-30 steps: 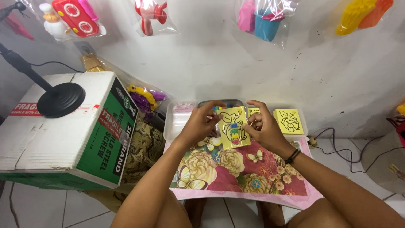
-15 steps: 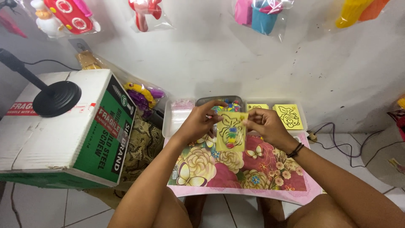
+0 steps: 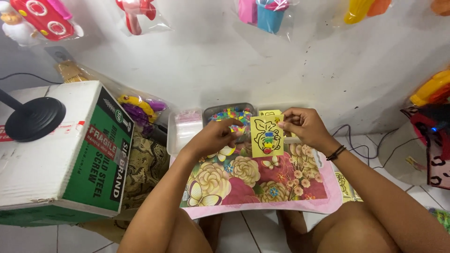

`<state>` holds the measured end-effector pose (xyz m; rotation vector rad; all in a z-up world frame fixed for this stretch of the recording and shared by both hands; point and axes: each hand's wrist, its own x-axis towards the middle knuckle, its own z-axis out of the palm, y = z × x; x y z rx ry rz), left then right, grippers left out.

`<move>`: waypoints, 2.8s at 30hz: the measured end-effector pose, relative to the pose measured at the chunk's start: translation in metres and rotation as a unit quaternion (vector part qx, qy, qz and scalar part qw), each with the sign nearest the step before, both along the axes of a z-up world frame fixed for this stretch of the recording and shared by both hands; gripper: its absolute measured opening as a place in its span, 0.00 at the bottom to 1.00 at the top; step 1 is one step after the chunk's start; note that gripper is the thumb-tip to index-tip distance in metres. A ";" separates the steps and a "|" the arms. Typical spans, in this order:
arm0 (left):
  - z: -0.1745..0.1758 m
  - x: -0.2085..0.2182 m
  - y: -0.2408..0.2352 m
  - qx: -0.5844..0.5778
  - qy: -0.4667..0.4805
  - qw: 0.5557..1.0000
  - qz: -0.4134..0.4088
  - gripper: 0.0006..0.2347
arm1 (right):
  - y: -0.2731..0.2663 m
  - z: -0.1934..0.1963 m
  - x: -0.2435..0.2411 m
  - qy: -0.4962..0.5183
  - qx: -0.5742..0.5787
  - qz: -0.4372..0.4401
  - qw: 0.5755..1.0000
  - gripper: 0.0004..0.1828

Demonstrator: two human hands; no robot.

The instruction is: The person sits on the floor and packs small yellow stickers with cartoon designs into clear plastic bags. They pick up stickers, place them into bags, and arrange the filled bags on the floor. The person also handles a container of colorful beads and a white paper sheet during the process.

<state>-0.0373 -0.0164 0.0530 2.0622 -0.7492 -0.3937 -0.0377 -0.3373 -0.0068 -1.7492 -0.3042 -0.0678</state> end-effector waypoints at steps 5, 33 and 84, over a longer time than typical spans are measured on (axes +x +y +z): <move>0.006 -0.007 -0.005 -0.008 -0.014 1.000 -0.013 0.13 | 0.010 0.017 -0.019 0.008 -0.030 -0.003 1.000 0.07; -0.014 -0.003 -0.018 0.243 -0.085 0.966 0.013 0.10 | -0.150 -0.034 -0.109 -0.003 0.065 -0.234 0.970 0.08; -0.248 0.147 0.163 0.230 0.044 0.970 0.066 0.10 | -0.292 -0.342 -0.440 0.375 -0.094 -0.604 0.697 0.10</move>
